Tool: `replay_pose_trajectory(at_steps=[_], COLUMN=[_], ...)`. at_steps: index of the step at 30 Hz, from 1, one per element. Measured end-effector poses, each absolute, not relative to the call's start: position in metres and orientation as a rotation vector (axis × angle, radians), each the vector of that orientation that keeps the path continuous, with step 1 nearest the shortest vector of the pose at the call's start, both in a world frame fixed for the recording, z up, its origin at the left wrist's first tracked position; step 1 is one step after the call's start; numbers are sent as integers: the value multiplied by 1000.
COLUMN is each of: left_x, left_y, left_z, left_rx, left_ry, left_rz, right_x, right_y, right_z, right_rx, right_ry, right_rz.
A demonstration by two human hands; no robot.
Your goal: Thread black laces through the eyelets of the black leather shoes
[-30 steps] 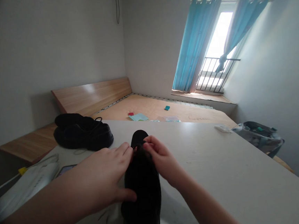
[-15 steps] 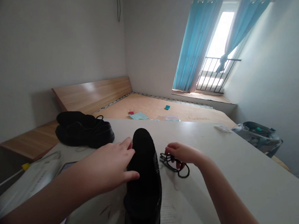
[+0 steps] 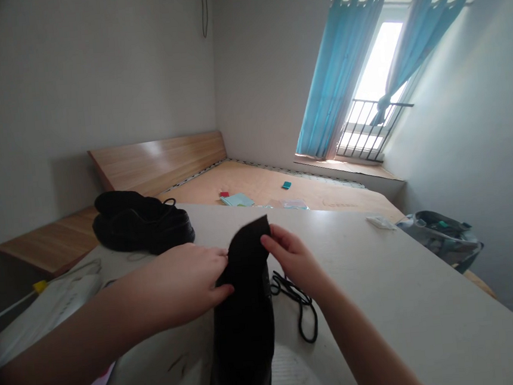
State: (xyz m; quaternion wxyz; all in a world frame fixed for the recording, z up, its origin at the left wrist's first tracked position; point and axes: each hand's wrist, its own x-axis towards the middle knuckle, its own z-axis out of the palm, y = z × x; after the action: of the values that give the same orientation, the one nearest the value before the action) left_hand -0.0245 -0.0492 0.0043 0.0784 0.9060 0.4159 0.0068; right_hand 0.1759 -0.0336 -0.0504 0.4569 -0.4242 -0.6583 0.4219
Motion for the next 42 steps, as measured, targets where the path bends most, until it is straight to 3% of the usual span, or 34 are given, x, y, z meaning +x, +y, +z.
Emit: replay_pose_trajectory(at_steps=[7, 14, 24, 28, 36, 42], left_x=[-32, -20, -10, -12, -13, -19], left_y=[-49, -44, -40, -38, -33, -42], left_z=[18, 17, 19, 19, 17, 6], left_rx=[2717, 2726, 2491, 2468, 2448, 2613], left_ry=[1135, 1128, 1410, 1497, 1308, 1126], left_rz=[129, 201, 351, 424, 480, 252], right_x=[198, 187, 168, 167, 160, 166], right_y=[-34, -29, -40, -46, -56, -45], right_z=[-33, -53, -54, -55, -48, -47], right_rx=[-965, -1162, -1133, -1330, -1409, -1353], right_ry=[-1293, -1338, -1523, -1652, -1741, -1601], right_rz=[1125, 1283, 881, 625, 340, 505])
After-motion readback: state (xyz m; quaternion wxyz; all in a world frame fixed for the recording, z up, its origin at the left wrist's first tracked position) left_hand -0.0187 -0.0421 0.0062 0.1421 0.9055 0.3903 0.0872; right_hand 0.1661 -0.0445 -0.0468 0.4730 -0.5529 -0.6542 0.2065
